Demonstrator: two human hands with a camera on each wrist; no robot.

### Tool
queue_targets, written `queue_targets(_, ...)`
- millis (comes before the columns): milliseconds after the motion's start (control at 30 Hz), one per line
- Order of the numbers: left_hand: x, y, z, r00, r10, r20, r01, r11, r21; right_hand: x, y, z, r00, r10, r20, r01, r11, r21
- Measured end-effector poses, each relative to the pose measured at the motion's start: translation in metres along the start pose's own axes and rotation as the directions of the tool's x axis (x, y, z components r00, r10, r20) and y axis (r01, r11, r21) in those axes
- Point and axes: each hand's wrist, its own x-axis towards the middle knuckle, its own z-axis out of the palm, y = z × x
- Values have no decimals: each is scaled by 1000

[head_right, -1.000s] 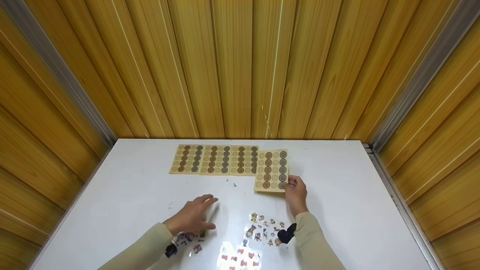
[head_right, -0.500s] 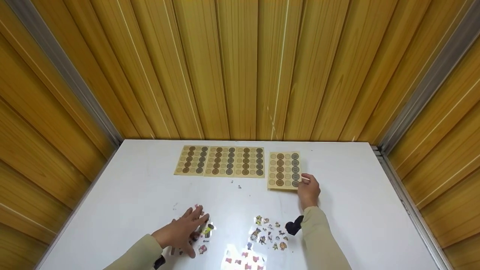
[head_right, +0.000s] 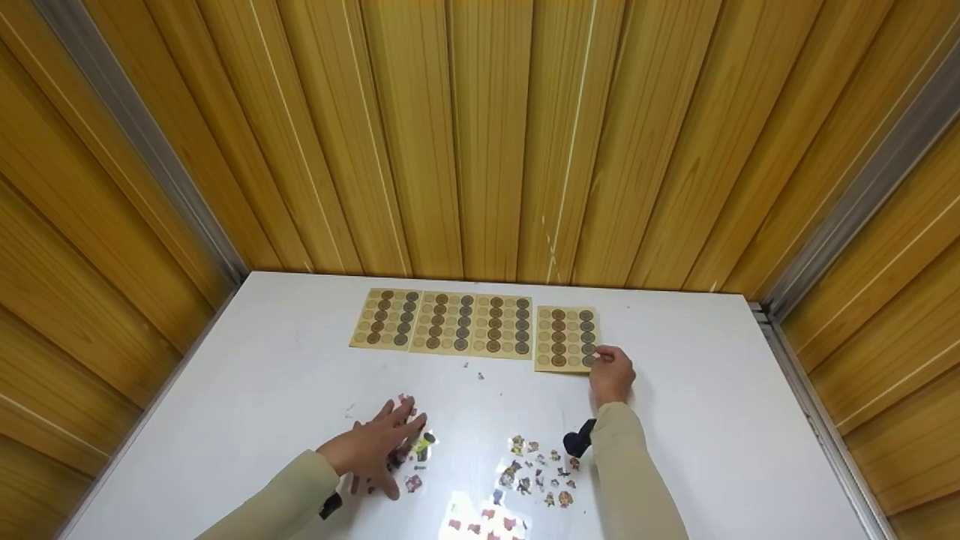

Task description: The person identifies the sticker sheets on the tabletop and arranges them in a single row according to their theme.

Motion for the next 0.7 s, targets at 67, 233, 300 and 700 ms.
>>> queue_targets(67, 0, 1, 0, 1000, 4, -6, -4, 1000, 6, 2, -1, 2, 1000, -2, 6, 2, 1000, 4)
queue_targets(233, 0, 1, -1, 1000, 5, -20, -5, 1000, 5, 7, -5, 5, 999, -22, 48, 21, 1000, 13)
queue_targets(300, 0, 1, -1, 1000, 2, -23, -1, 1000, 3, 9, -6, 6, 997, -29, 66, 27, 999, 19)
queue_targets(700, 3, 0, 2, 1000, -18, -13, 18, 1000, -13, 17, -8, 9, 992, -66, 106, 67, 998, -10)
